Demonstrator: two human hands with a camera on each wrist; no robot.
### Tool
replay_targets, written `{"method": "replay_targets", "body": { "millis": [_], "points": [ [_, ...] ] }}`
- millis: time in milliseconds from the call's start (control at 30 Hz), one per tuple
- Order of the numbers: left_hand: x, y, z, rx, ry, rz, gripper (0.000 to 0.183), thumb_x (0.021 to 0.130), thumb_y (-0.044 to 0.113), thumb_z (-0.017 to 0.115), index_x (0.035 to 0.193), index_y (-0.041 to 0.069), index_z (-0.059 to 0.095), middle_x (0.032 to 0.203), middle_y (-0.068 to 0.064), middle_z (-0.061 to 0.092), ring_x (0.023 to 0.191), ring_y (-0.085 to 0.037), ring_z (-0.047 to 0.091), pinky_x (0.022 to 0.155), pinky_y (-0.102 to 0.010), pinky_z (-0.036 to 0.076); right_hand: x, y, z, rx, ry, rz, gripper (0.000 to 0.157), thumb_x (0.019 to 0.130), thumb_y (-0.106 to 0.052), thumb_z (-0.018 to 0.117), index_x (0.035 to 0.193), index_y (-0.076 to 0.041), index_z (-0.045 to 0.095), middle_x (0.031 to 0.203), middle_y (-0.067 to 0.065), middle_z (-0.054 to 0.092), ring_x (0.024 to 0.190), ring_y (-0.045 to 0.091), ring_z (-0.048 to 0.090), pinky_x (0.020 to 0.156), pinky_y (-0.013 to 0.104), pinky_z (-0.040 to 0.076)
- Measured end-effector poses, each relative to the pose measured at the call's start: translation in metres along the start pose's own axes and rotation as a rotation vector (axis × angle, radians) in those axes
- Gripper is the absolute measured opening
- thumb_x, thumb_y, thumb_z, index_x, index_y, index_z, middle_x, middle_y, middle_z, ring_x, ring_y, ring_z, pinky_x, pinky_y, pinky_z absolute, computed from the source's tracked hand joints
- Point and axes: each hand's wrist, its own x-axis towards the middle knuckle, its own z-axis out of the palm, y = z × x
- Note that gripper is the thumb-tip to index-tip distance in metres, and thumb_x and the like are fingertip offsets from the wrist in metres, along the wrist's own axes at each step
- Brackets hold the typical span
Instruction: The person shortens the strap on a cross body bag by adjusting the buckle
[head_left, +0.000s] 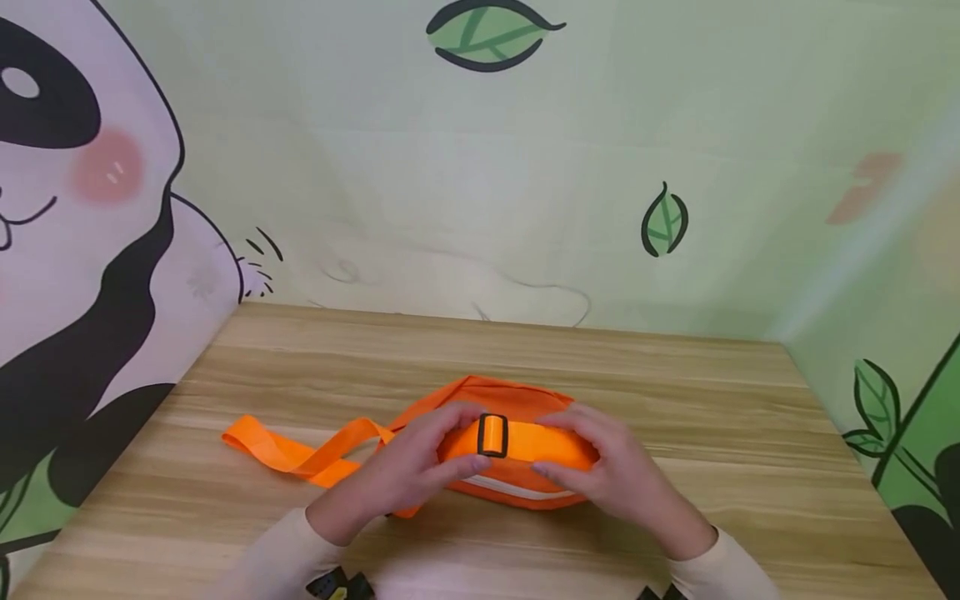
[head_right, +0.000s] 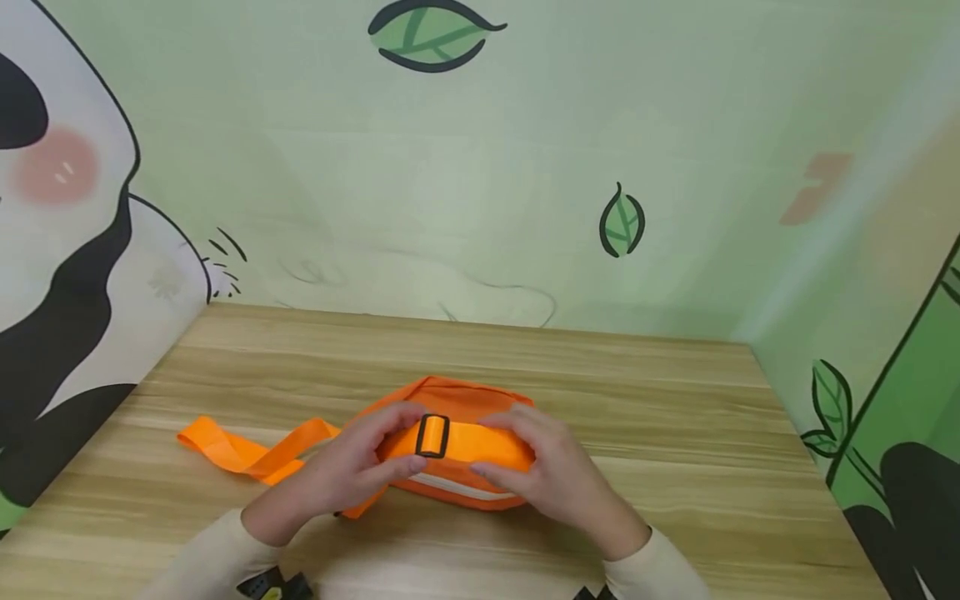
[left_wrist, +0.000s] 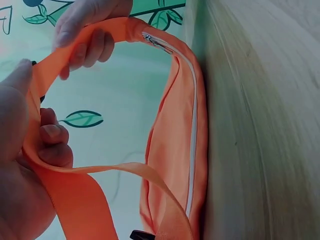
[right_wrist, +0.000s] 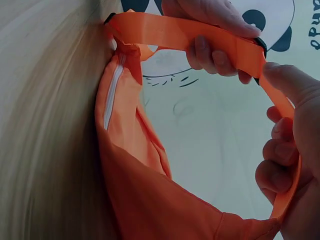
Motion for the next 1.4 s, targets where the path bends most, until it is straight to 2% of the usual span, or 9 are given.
{"method": "replay_targets", "body": {
  "millis": [133, 333, 633, 867, 1033, 1133, 1267, 1400],
  "points": [
    [0.0, -0.001, 0.001, 0.001, 0.017, 0.025, 0.044, 0.104, 0.029, 0.074, 0.141, 0.012, 0.058, 0.117, 0.001, 0.072, 0.097, -0.011, 0.064, 0.088, -0.028, 0.059, 0.0, 0.003, 0.003, 0.009, 0.039, -0.071, 0.04, 0.083, -0.008, 0.092, 0.119, -0.009, 0.075, 0.1, 0.001, 0.072, 0.081, 0.005, 0.059, 0.066, 0.021, 0.052],
    [-0.001, 0.001, 0.005, -0.004, 0.068, 0.033, 0.041, 0.104, 0.024, 0.074, 0.14, 0.011, 0.059, 0.115, 0.001, 0.074, 0.097, -0.01, 0.065, 0.088, -0.029, 0.059, 0.0, 0.002, 0.007, 0.043, 0.052, -0.049, 0.038, 0.083, -0.006, 0.091, 0.118, -0.011, 0.076, 0.097, -0.001, 0.071, 0.078, 0.004, 0.057, 0.062, 0.02, 0.051],
    [0.002, 0.001, 0.01, -0.132, 0.089, 0.074, 0.04, 0.103, 0.015, 0.073, 0.14, 0.012, 0.059, 0.116, -0.002, 0.076, 0.097, -0.012, 0.068, 0.09, -0.029, 0.06, 0.002, 0.001, 0.012, 0.043, 0.056, -0.066, 0.035, 0.085, -0.009, 0.091, 0.117, -0.014, 0.077, 0.096, -0.003, 0.07, 0.078, 0.005, 0.056, 0.063, 0.02, 0.049],
    [0.003, 0.005, 0.015, -0.031, 0.122, 0.113, 0.046, 0.099, 0.019, 0.077, 0.14, 0.009, 0.059, 0.116, -0.003, 0.076, 0.102, -0.011, 0.069, 0.093, -0.031, 0.06, 0.007, -0.005, 0.014, 0.04, 0.039, -0.074, 0.034, 0.086, -0.012, 0.091, 0.117, -0.014, 0.078, 0.094, -0.005, 0.069, 0.078, 0.005, 0.054, 0.064, 0.019, 0.046],
    [0.005, 0.007, 0.018, -0.065, 0.113, 0.131, 0.045, 0.1, 0.02, 0.076, 0.137, 0.009, 0.053, 0.111, -0.005, 0.077, 0.097, -0.01, 0.07, 0.089, -0.029, 0.06, 0.01, -0.009, 0.017, 0.028, 0.023, -0.08, 0.037, 0.084, -0.013, 0.093, 0.117, -0.009, 0.078, 0.095, -0.001, 0.071, 0.078, 0.006, 0.055, 0.065, 0.02, 0.048],
    [0.006, 0.008, 0.018, -0.076, 0.107, 0.119, 0.041, 0.101, 0.02, 0.074, 0.135, 0.01, 0.053, 0.111, -0.004, 0.077, 0.096, -0.01, 0.069, 0.089, -0.029, 0.06, 0.011, -0.01, 0.017, 0.027, 0.016, -0.073, 0.037, 0.084, -0.014, 0.093, 0.117, -0.008, 0.077, 0.095, 0.0, 0.071, 0.079, 0.006, 0.055, 0.064, 0.02, 0.049],
    [0.005, 0.009, 0.016, -0.105, 0.115, 0.059, 0.036, 0.104, 0.017, 0.071, 0.135, 0.01, 0.054, 0.116, -0.006, 0.076, 0.1, -0.012, 0.069, 0.091, -0.03, 0.06, 0.01, -0.009, 0.016, 0.021, 0.002, -0.081, 0.04, 0.084, -0.014, 0.094, 0.119, -0.009, 0.077, 0.097, 0.0, 0.071, 0.078, 0.006, 0.056, 0.064, 0.021, 0.05],
    [0.004, 0.009, 0.012, -0.162, 0.143, 0.032, 0.035, 0.105, 0.013, 0.068, 0.137, 0.01, 0.053, 0.12, -0.009, 0.074, 0.103, -0.016, 0.069, 0.092, -0.03, 0.06, 0.006, -0.006, 0.012, 0.016, -0.021, -0.026, 0.042, 0.086, -0.014, 0.092, 0.123, -0.011, 0.075, 0.104, 0.0, 0.072, 0.083, 0.006, 0.059, 0.069, 0.023, 0.055]
  ]
}}
